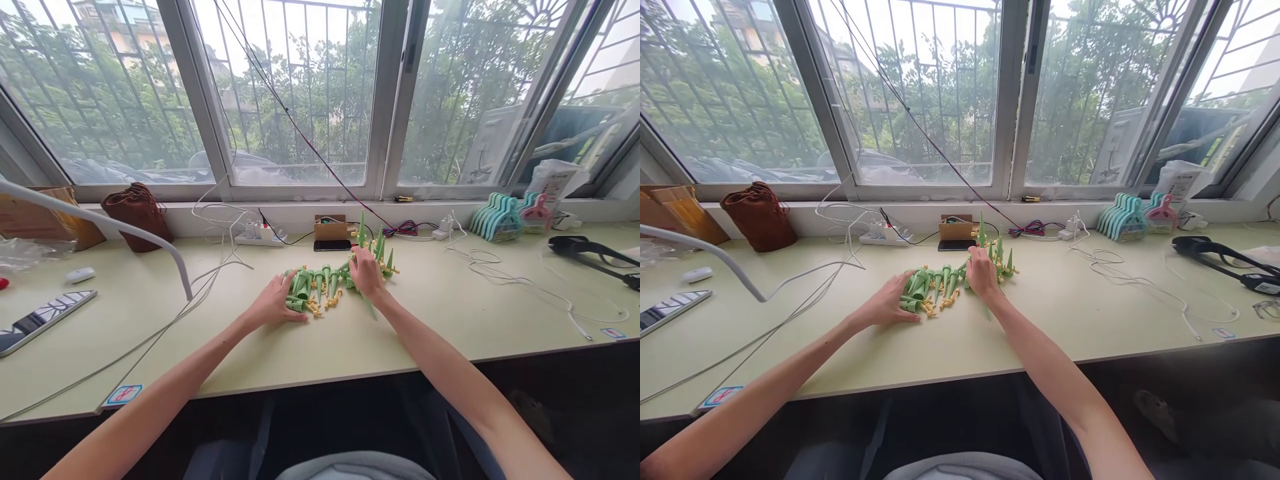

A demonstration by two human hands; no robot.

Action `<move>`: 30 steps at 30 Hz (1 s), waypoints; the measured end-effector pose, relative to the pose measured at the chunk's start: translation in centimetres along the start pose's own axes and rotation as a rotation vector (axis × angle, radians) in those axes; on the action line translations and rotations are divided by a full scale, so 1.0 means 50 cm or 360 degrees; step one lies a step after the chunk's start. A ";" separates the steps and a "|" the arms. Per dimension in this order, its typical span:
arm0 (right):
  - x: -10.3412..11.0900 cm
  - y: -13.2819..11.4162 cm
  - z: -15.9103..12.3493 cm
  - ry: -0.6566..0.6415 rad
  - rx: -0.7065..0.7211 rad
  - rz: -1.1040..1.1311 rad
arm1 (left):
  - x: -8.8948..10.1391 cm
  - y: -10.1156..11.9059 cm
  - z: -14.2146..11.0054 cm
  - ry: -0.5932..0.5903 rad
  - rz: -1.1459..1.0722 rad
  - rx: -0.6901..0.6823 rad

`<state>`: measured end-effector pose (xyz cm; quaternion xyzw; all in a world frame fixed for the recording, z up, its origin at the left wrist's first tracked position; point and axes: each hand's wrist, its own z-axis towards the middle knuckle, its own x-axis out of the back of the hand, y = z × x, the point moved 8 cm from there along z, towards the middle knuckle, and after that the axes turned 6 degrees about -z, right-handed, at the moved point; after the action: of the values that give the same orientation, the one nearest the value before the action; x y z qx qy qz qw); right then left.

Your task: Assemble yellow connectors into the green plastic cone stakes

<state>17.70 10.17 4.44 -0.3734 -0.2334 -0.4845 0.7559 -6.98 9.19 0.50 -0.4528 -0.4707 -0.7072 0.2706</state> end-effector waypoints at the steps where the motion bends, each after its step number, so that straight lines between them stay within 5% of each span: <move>1: -0.002 0.001 0.000 -0.0022 -0.0009 -0.0023 | -0.004 0.000 0.004 -0.0042 0.0003 0.0003; 30: 0.000 -0.039 -0.023 0.0048 0.0129 -0.0090 | -0.032 0.072 0.039 0.0202 -0.0092 -0.0117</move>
<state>15.92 8.77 4.42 -0.3285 -0.2519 -0.5014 0.7598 -2.60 9.39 0.88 -0.4030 -0.4393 -0.7588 0.2624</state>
